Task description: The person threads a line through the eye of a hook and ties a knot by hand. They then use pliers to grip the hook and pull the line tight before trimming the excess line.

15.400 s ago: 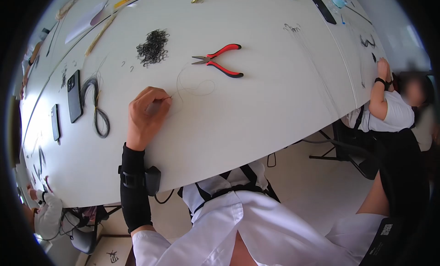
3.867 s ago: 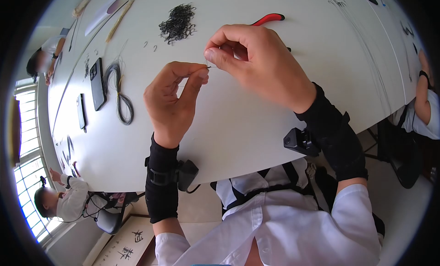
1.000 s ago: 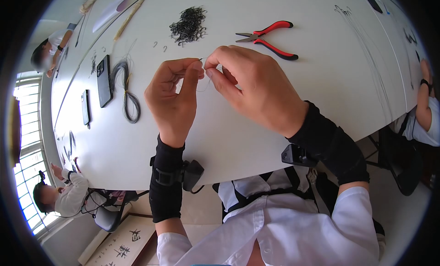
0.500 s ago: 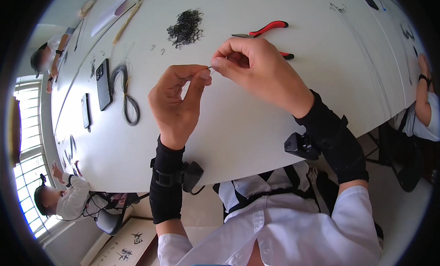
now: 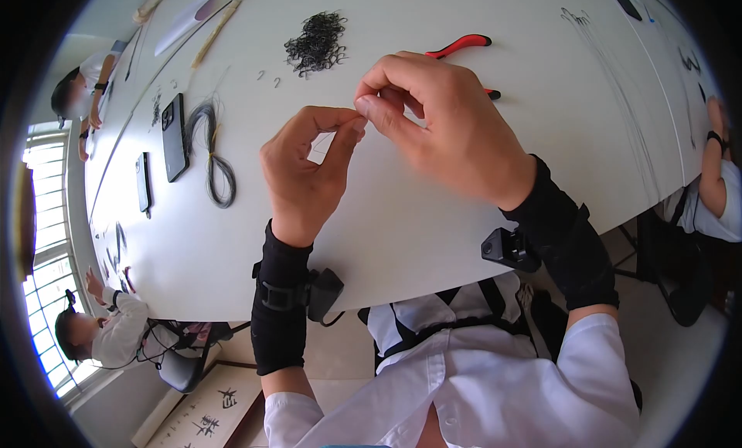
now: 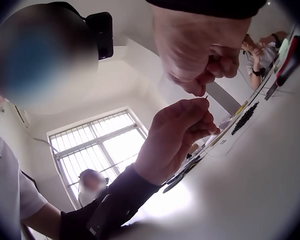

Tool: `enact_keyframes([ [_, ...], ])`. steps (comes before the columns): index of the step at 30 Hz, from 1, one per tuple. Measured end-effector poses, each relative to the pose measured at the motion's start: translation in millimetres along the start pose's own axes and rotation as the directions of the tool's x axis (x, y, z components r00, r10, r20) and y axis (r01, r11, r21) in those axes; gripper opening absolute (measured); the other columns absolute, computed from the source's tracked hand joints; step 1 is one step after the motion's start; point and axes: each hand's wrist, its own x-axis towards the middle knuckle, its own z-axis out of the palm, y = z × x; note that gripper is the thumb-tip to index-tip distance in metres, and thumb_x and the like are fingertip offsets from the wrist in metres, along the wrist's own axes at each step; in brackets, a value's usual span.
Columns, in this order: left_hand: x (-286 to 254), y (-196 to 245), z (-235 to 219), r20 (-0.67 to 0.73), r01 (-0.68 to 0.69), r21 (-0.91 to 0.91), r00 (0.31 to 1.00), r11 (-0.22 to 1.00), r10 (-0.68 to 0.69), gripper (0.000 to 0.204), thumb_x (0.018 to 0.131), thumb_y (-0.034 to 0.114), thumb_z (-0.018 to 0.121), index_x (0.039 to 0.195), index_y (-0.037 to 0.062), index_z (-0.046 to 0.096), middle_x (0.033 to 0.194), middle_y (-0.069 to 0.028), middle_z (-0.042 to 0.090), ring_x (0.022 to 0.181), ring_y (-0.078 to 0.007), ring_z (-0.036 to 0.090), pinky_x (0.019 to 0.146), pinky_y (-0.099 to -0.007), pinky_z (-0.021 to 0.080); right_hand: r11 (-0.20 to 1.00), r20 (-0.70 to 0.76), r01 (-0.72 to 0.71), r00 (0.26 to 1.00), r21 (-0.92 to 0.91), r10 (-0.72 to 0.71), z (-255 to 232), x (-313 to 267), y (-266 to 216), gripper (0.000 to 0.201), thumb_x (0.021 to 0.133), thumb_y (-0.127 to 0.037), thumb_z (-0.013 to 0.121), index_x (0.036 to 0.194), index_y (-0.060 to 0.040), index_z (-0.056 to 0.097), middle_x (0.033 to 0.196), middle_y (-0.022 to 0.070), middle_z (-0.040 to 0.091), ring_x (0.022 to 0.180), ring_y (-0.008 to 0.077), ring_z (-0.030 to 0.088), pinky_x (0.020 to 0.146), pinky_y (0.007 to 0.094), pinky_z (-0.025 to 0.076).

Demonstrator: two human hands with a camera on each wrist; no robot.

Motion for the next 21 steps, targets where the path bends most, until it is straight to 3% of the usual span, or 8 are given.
enact_keyframes([
  [3,-1.6,1.7,0.5,0.023,0.005,-0.035,1.000,0.999,-0.004,0.006,0.091,-0.003,0.073,0.096,-0.0039,0.070,0.089,-0.0080,0.076,0.083,-0.0119,0.070,0.080,-0.0256,0.055,0.970,0.038,-0.146,0.989,0.196,0.142,1.5,1.1,12.9,0.016,0.099,-0.015,0.067,0.098,0.0006,0.067,0.076,0.0009,0.062,0.069,0.0074,0.054,0.065,0.0248,0.045],
  [6,-2.4,0.1,0.9,0.018,0.014,-0.113,1.000,0.993,-0.012,0.006,0.091,-0.005,0.072,0.096,-0.0049,0.069,0.089,-0.0091,0.075,0.083,-0.0127,0.070,0.081,-0.0262,0.056,0.936,0.079,-0.187,0.982,0.298,0.171,2.1,3.0,22.0,0.020,0.100,-0.018,0.067,0.101,0.0015,0.069,0.078,-0.0016,0.062,0.072,0.0045,0.054,0.066,0.0226,0.045],
  [15,-2.6,-6.7,2.0,-0.124,0.026,-0.142,0.991,0.990,-0.044,0.007,0.091,-0.004,0.073,0.096,-0.0037,0.068,0.090,-0.0096,0.074,0.081,-0.0146,0.070,0.078,-0.0272,0.056,0.894,0.171,-0.323,0.944,0.310,0.281,6.9,-2.8,1.2,0.019,0.098,-0.016,0.070,0.102,0.0026,0.069,0.078,0.0003,0.064,0.073,0.0054,0.057,0.067,0.0243,0.047],
  [18,-1.8,-12.0,4.3,-0.162,0.001,-0.117,0.987,0.993,-0.020,0.009,0.087,-0.002,0.076,0.094,0.0008,0.070,0.087,-0.0096,0.075,0.078,-0.0190,0.072,0.072,-0.0279,0.055,0.971,0.112,-0.215,0.973,0.103,0.204,6.8,-5.3,-7.4,0.013,0.096,-0.012,0.069,0.099,0.0014,0.068,0.076,0.0036,0.063,0.069,0.0092,0.057,0.065,0.0272,0.047],
  [21,-1.2,-12.5,1.3,-0.136,-0.039,-0.048,0.990,0.998,0.032,0.010,0.087,-0.002,0.076,0.094,0.0014,0.070,0.086,-0.0095,0.074,0.076,-0.0200,0.071,0.069,-0.0283,0.055,0.991,-0.001,0.070,0.998,-0.116,-0.070,6.6,-6.9,-15.4,0.010,0.096,-0.009,0.068,0.095,0.0008,0.066,0.074,0.0071,0.061,0.066,0.0134,0.057,0.064,0.0296,0.047],
])
